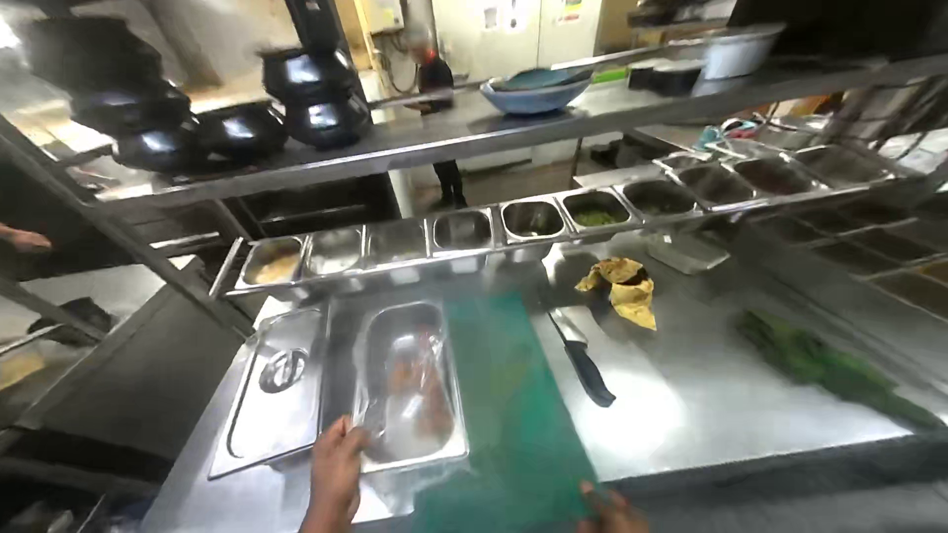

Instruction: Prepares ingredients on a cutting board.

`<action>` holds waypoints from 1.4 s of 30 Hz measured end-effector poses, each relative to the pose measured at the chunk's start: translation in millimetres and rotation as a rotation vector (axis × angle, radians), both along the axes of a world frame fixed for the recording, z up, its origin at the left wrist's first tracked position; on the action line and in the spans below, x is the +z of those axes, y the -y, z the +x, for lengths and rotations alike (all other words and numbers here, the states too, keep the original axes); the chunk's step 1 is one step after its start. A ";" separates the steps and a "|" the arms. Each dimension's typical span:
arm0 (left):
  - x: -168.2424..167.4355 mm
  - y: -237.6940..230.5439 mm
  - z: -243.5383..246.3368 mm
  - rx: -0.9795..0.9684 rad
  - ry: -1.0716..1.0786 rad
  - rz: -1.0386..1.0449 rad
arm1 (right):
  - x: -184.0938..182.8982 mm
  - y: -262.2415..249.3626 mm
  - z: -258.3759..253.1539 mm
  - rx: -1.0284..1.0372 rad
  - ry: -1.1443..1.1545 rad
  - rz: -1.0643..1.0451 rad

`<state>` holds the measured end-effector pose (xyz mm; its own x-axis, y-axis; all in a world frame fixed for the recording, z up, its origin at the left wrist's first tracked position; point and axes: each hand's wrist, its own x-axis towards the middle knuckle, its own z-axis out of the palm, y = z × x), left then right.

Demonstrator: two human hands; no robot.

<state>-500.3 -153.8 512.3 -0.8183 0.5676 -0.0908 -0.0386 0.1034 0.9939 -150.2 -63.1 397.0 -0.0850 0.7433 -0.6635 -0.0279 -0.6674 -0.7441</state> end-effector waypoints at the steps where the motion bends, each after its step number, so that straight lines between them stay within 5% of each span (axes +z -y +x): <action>1: -5.3 -7.3 -0.6 0.002 0.015 -0.001 | -1.6 -9.1 13.2 -0.045 0.052 0.014; 8: -42.9 -20.5 -15.0 0.006 0.026 -0.062 | -2.6 -33.2 54.9 -0.175 0.170 0.000; 10: -62.4 -20.8 -20.0 0.013 0.024 -0.083 | -0.3 -37.2 71.1 0.117 0.344 0.070; 13: -77.1 -18.3 -27.1 0.036 0.000 -0.176 | 21.9 -61.9 96.5 0.752 0.912 0.289; 15: -67.8 -5.5 -22.7 -0.033 0.095 -0.295 | 51.2 -76.9 92.3 0.869 1.040 0.480; 18: -61.8 22.3 3.1 -0.135 0.224 -0.315 | 77.0 -96.4 67.9 0.825 0.937 0.763; 21: -43.9 32.7 35.9 0.053 0.227 -0.133 | 57.7 -123.6 53.7 0.683 0.902 0.960; 26: 30.0 -13.4 45.6 0.097 0.079 0.164 | 11.1 -188.1 46.6 0.634 1.068 0.781; 30: 48.0 -92.1 4.0 -0.243 0.013 0.176 | 5.8 -215.9 34.8 0.725 1.042 0.665; 33: 53.5 -138.6 -33.1 -0.882 -0.317 -0.339 | 27.3 -212.7 29.5 0.780 1.164 0.661; 35: 68.2 -152.7 -46.1 -1.010 -0.592 -0.674 | 53.4 -190.5 8.4 0.735 1.089 0.943; 39: 72.3 -135.9 -67.1 -0.578 -0.577 -0.309 | 99.7 -111.1 -98.5 0.834 0.502 1.561; 42: 51.4 -103.9 -53.9 -0.291 -0.594 -0.272 | 114.0 -73.9 -182.6 1.102 0.662 1.477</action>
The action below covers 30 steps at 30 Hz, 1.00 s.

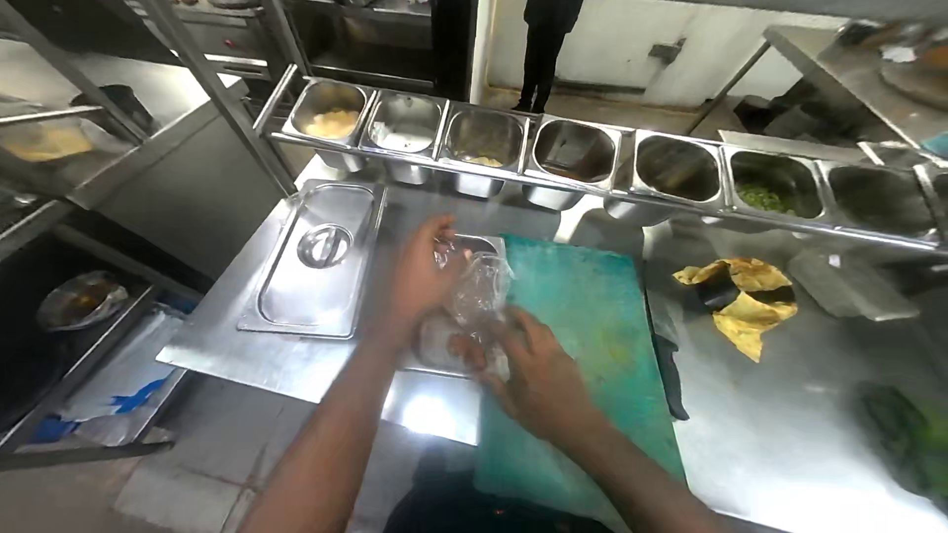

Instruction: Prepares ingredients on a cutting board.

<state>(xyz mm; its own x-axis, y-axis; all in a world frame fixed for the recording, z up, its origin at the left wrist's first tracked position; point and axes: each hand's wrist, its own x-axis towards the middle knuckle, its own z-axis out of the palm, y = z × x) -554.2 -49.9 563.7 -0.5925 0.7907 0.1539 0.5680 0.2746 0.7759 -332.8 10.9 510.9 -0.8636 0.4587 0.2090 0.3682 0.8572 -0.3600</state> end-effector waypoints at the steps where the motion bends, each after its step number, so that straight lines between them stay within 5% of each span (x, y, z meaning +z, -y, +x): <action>1: -14.5 14.7 7.7 0.055 -0.067 -0.011 | 6.0 -3.4 -18.5 -0.047 0.174 -0.084; 4: -75.3 55.9 29.2 0.164 -0.258 -0.066 | 16.9 -38.3 -32.0 -0.147 0.333 -0.301; 7: -108.8 76.5 44.9 0.253 -0.022 -0.133 | 34.6 -71.9 -27.3 -0.169 0.205 -0.310; 10: -114.1 80.8 43.5 0.281 0.379 -0.093 | 40.7 -87.3 -59.8 -0.171 0.141 -0.012; 14: -121.3 81.7 38.4 0.246 0.395 0.008 | 39.6 -51.4 -95.3 0.038 0.031 0.282; 17: -131.8 85.0 35.2 0.240 0.438 0.096 | 10.4 -10.2 -110.1 0.266 0.491 0.022; 20: -133.1 82.8 36.1 0.255 0.547 0.130 | -28.1 -6.1 -130.3 0.095 0.948 -0.105; 27: -129.3 78.5 44.7 0.330 0.590 0.157 | -45.0 2.0 -134.7 0.147 0.880 -0.210; 30: -129.5 76.9 43.9 0.336 0.604 0.175 | -37.6 -11.8 -128.7 0.095 0.680 -0.348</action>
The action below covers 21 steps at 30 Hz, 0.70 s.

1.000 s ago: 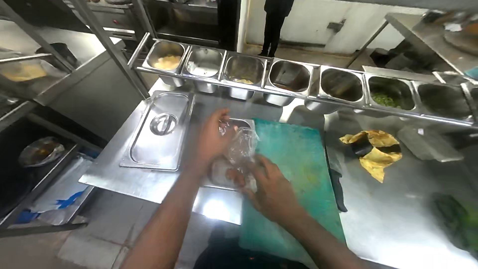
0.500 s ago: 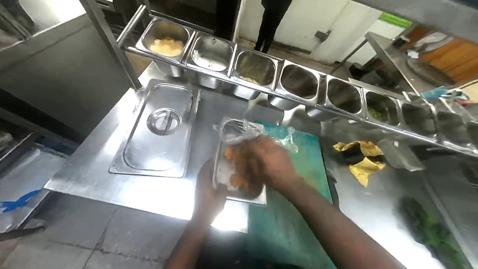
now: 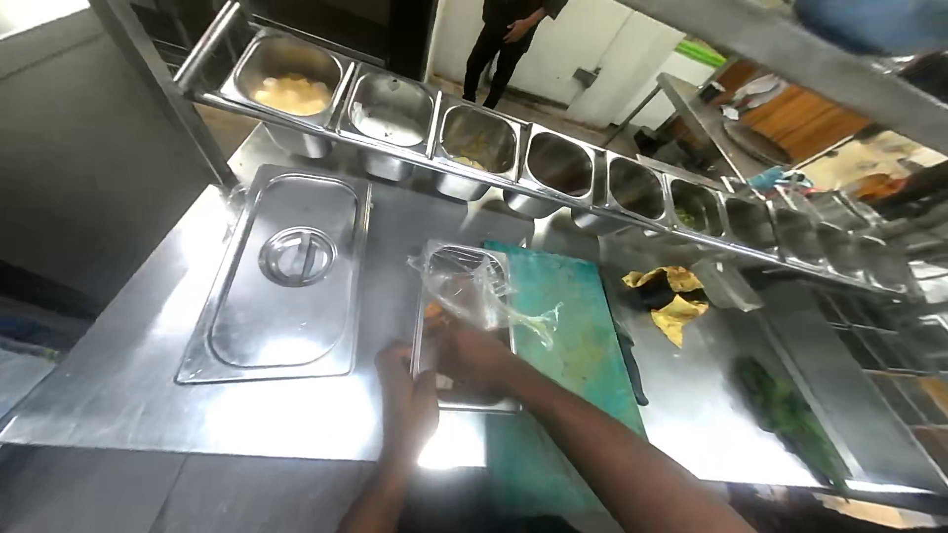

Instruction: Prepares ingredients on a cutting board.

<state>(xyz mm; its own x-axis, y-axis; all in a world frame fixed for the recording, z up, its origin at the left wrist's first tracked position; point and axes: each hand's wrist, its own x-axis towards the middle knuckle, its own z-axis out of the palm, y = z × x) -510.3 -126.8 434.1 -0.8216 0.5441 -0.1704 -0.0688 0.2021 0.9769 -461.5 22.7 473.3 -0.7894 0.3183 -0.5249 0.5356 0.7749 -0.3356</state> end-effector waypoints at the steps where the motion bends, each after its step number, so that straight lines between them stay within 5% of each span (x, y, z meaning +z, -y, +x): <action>1: 1.3 -0.6 -1.0 0.001 0.016 -0.006 | 12.0 -3.4 4.1 -0.070 -0.082 -0.059; 5: 8.9 -2.9 -12.8 -0.010 0.041 -0.090 | 81.8 -8.7 66.8 -0.230 -0.560 -0.110; 7: 11.9 -5.0 -21.4 -0.026 -0.009 -0.132 | 90.2 -15.8 114.1 -0.278 -0.760 0.117; 10: 13.6 -3.3 -22.9 -0.027 -0.188 -0.121 | 33.5 -30.6 180.1 -0.334 -0.708 0.498; 12: 17.8 3.6 -7.2 0.021 -0.499 -0.029 | -15.6 -31.7 220.5 -0.324 -0.427 0.342; 14: 24.4 5.8 21.5 0.059 -0.822 0.153 | -46.6 -33.4 250.8 -0.294 -0.454 0.127; 18: 13.4 -17.1 101.8 -0.401 -0.825 0.280 | -40.9 -63.9 299.6 -0.628 -0.927 0.127; 21: -11.6 -64.1 133.9 -0.714 -0.744 -0.050 | -35.2 -113.2 327.2 -0.913 -0.521 0.317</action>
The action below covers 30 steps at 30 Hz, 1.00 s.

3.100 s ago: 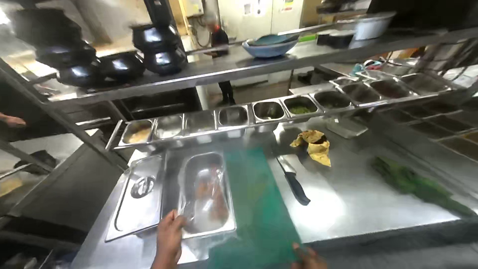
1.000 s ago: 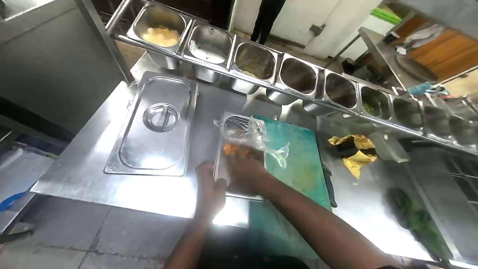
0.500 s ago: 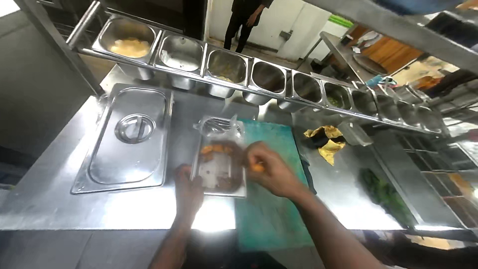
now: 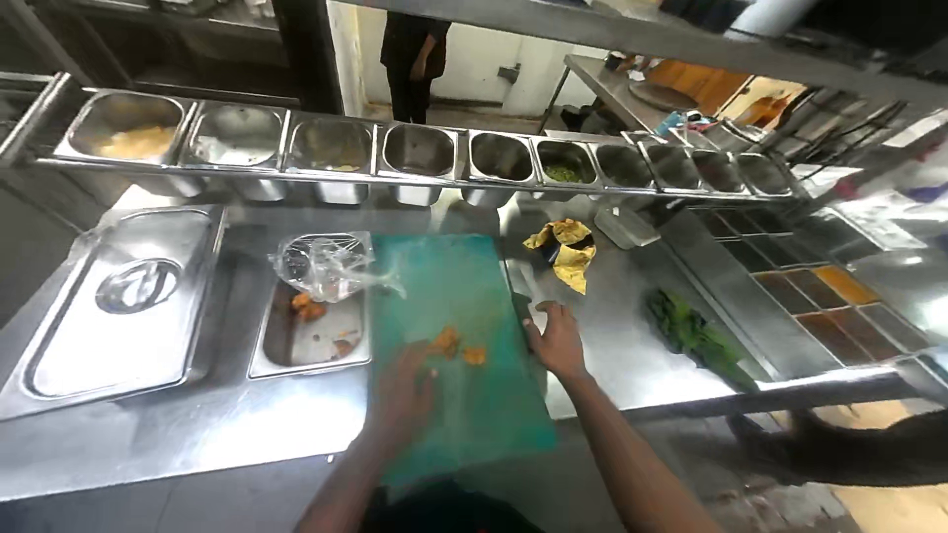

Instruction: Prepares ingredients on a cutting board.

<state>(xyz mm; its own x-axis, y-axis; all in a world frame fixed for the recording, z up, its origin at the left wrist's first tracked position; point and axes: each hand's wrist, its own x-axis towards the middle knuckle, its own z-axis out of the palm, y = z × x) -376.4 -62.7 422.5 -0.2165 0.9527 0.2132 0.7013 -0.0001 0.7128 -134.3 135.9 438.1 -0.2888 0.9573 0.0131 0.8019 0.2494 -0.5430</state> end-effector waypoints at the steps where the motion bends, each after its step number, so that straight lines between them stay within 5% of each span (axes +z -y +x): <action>1: -9.2 -15.7 5.8 0.005 -0.035 -0.070 | -3.2 -15.7 3.2 -0.040 0.111 -0.114; 4: -27.7 -42.7 17.3 0.100 -0.138 -0.090 | -10.4 -41.5 -2.4 -0.028 0.226 -0.270; 9: -11.8 -35.5 18.4 0.080 0.025 -0.188 | 16.1 -50.5 -19.6 -0.050 0.354 -0.433; 13: -13.4 -17.7 11.8 0.006 0.060 -0.176 | 11.9 -49.5 12.5 -0.161 0.101 -0.427; 19: -31.1 -7.8 3.3 -0.022 0.040 -0.071 | 42.9 -0.5 63.9 -0.141 0.007 -0.321; 24: -31.2 -13.8 0.5 -0.070 0.050 -0.088 | 83.2 73.6 77.8 0.152 0.129 -0.037; 30: -26.2 -18.7 -5.5 -0.121 -0.005 -0.118 | 81.7 139.1 18.9 0.301 0.336 -0.352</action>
